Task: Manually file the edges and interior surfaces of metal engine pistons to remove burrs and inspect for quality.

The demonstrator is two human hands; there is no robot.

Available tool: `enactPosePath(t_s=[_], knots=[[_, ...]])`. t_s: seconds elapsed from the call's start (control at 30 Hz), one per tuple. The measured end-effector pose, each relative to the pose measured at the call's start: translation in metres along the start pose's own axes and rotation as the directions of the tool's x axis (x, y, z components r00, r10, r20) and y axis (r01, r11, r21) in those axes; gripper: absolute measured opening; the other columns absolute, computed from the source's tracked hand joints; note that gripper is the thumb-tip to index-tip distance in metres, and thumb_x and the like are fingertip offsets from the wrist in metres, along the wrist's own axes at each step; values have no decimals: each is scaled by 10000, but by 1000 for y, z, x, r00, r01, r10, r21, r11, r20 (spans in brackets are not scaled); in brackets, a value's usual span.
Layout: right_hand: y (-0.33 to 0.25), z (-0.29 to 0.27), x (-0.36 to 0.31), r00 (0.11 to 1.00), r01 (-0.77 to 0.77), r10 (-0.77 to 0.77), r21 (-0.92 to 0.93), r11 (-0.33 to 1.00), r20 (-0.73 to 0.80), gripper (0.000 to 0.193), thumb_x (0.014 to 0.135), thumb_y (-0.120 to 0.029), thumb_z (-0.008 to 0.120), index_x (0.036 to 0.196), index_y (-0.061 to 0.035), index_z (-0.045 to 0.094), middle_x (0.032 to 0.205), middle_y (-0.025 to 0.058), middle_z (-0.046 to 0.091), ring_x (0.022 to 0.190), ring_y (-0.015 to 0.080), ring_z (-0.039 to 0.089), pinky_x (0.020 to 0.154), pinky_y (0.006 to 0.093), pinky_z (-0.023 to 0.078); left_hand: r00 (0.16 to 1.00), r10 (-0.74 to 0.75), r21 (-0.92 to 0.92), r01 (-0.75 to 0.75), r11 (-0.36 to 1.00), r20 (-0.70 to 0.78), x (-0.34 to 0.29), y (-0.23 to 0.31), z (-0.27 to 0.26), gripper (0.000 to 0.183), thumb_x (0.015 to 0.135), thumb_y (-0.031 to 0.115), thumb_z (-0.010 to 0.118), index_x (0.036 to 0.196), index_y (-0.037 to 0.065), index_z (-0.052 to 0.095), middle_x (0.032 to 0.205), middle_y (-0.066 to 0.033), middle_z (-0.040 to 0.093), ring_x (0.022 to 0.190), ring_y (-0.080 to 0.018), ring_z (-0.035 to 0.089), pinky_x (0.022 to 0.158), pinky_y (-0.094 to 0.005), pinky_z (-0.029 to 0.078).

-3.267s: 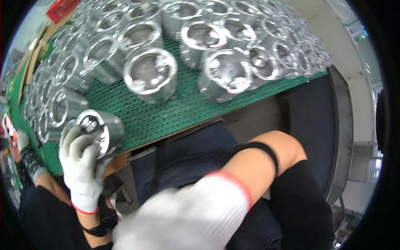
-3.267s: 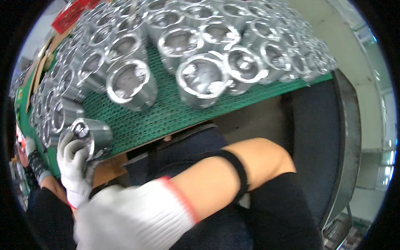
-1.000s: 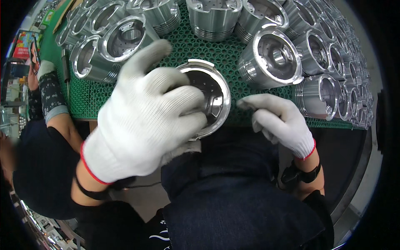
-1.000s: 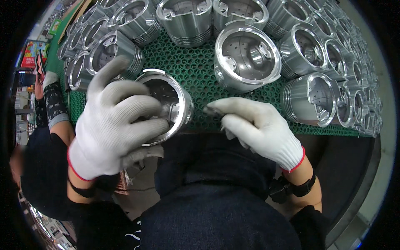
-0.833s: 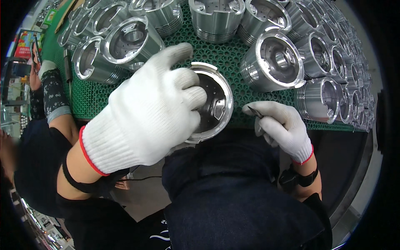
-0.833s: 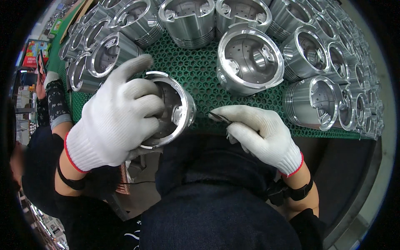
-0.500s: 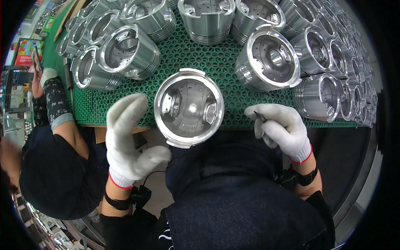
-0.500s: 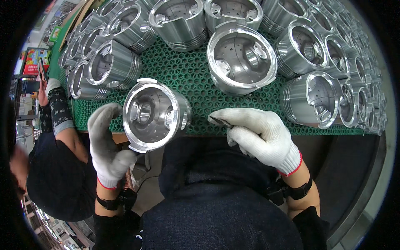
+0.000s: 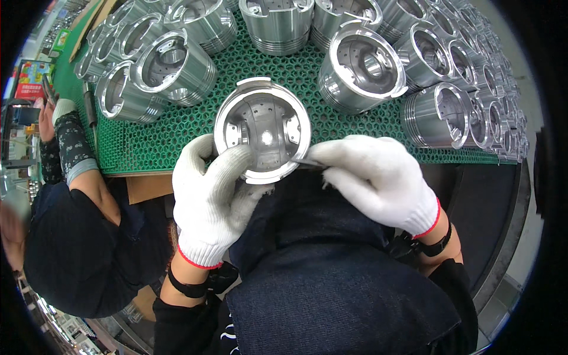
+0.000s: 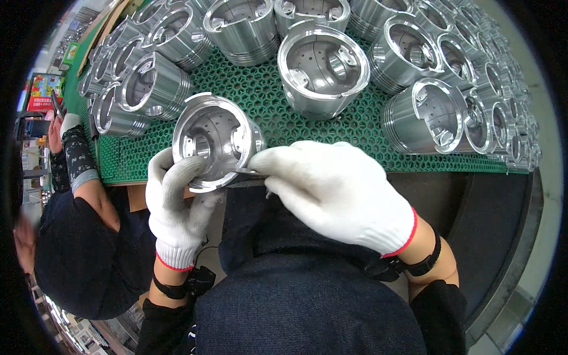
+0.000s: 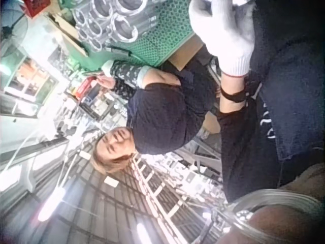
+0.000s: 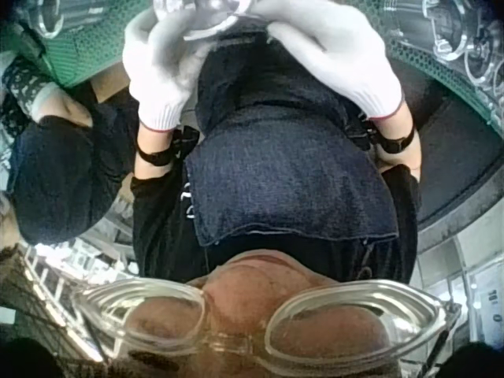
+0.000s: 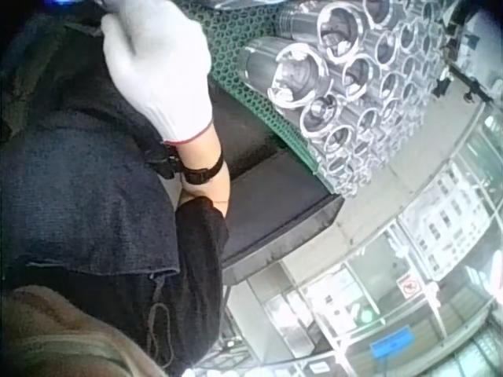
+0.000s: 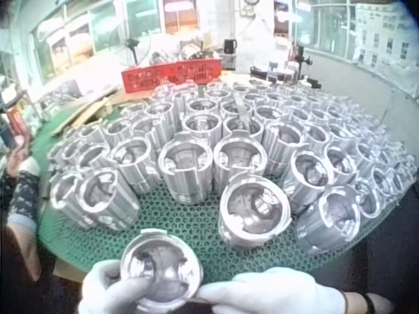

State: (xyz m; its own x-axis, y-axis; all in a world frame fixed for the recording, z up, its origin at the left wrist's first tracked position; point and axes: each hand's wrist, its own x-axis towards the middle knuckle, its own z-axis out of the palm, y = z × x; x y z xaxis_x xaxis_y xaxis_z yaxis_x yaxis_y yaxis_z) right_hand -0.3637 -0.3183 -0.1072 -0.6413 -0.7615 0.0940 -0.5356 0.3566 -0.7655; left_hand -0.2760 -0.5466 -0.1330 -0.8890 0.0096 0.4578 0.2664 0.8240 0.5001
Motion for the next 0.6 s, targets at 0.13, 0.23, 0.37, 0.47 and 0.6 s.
enactPosePath(t_s=[0.13,0.23,0.37,0.47,0.6], knots=[[-13,-6,7,859,-415,123,535,736,497,260,907,-156,537,1129,-62,632,918,82,694,762,161,663,718,303,532,999,-35,-8,35,999,28,-2,2,-3,483,619,224,844,1037,84,647,1005,-181,579,820,-299,608,693,-385,508],[-19,-15,4,861,-465,155,627,624,484,285,891,-120,535,1136,-8,631,931,60,692,711,99,617,679,259,515,1000,15,-67,-13,998,26,-4,-5,-7,673,625,215,838,1228,57,584,985,-175,585,837,-326,599,734,-408,490],[7,-15,-7,856,-490,462,646,585,232,292,899,-116,506,1146,-7,618,776,43,646,510,23,458,450,171,374,986,2,164,-30,986,168,2,1,-19,962,639,208,822,1426,-32,322,954,-163,593,838,-315,581,749,-418,479],[32,-18,-17,833,-490,527,666,562,168,306,915,-145,501,1163,7,597,717,42,622,473,27,450,424,160,354,919,-152,139,108,984,364,-5,15,-35,1027,636,222,825,1445,-65,261,953,-146,610,838,-307,581,774,-406,476],[43,-18,-21,889,-395,429,738,547,159,301,920,-137,485,1157,8,599,704,56,621,469,37,476,408,169,365,787,-159,-139,296,945,596,-9,32,-63,1145,634,441,841,1453,-90,242,1016,-183,613,889,-288,626,776,-363,504]])
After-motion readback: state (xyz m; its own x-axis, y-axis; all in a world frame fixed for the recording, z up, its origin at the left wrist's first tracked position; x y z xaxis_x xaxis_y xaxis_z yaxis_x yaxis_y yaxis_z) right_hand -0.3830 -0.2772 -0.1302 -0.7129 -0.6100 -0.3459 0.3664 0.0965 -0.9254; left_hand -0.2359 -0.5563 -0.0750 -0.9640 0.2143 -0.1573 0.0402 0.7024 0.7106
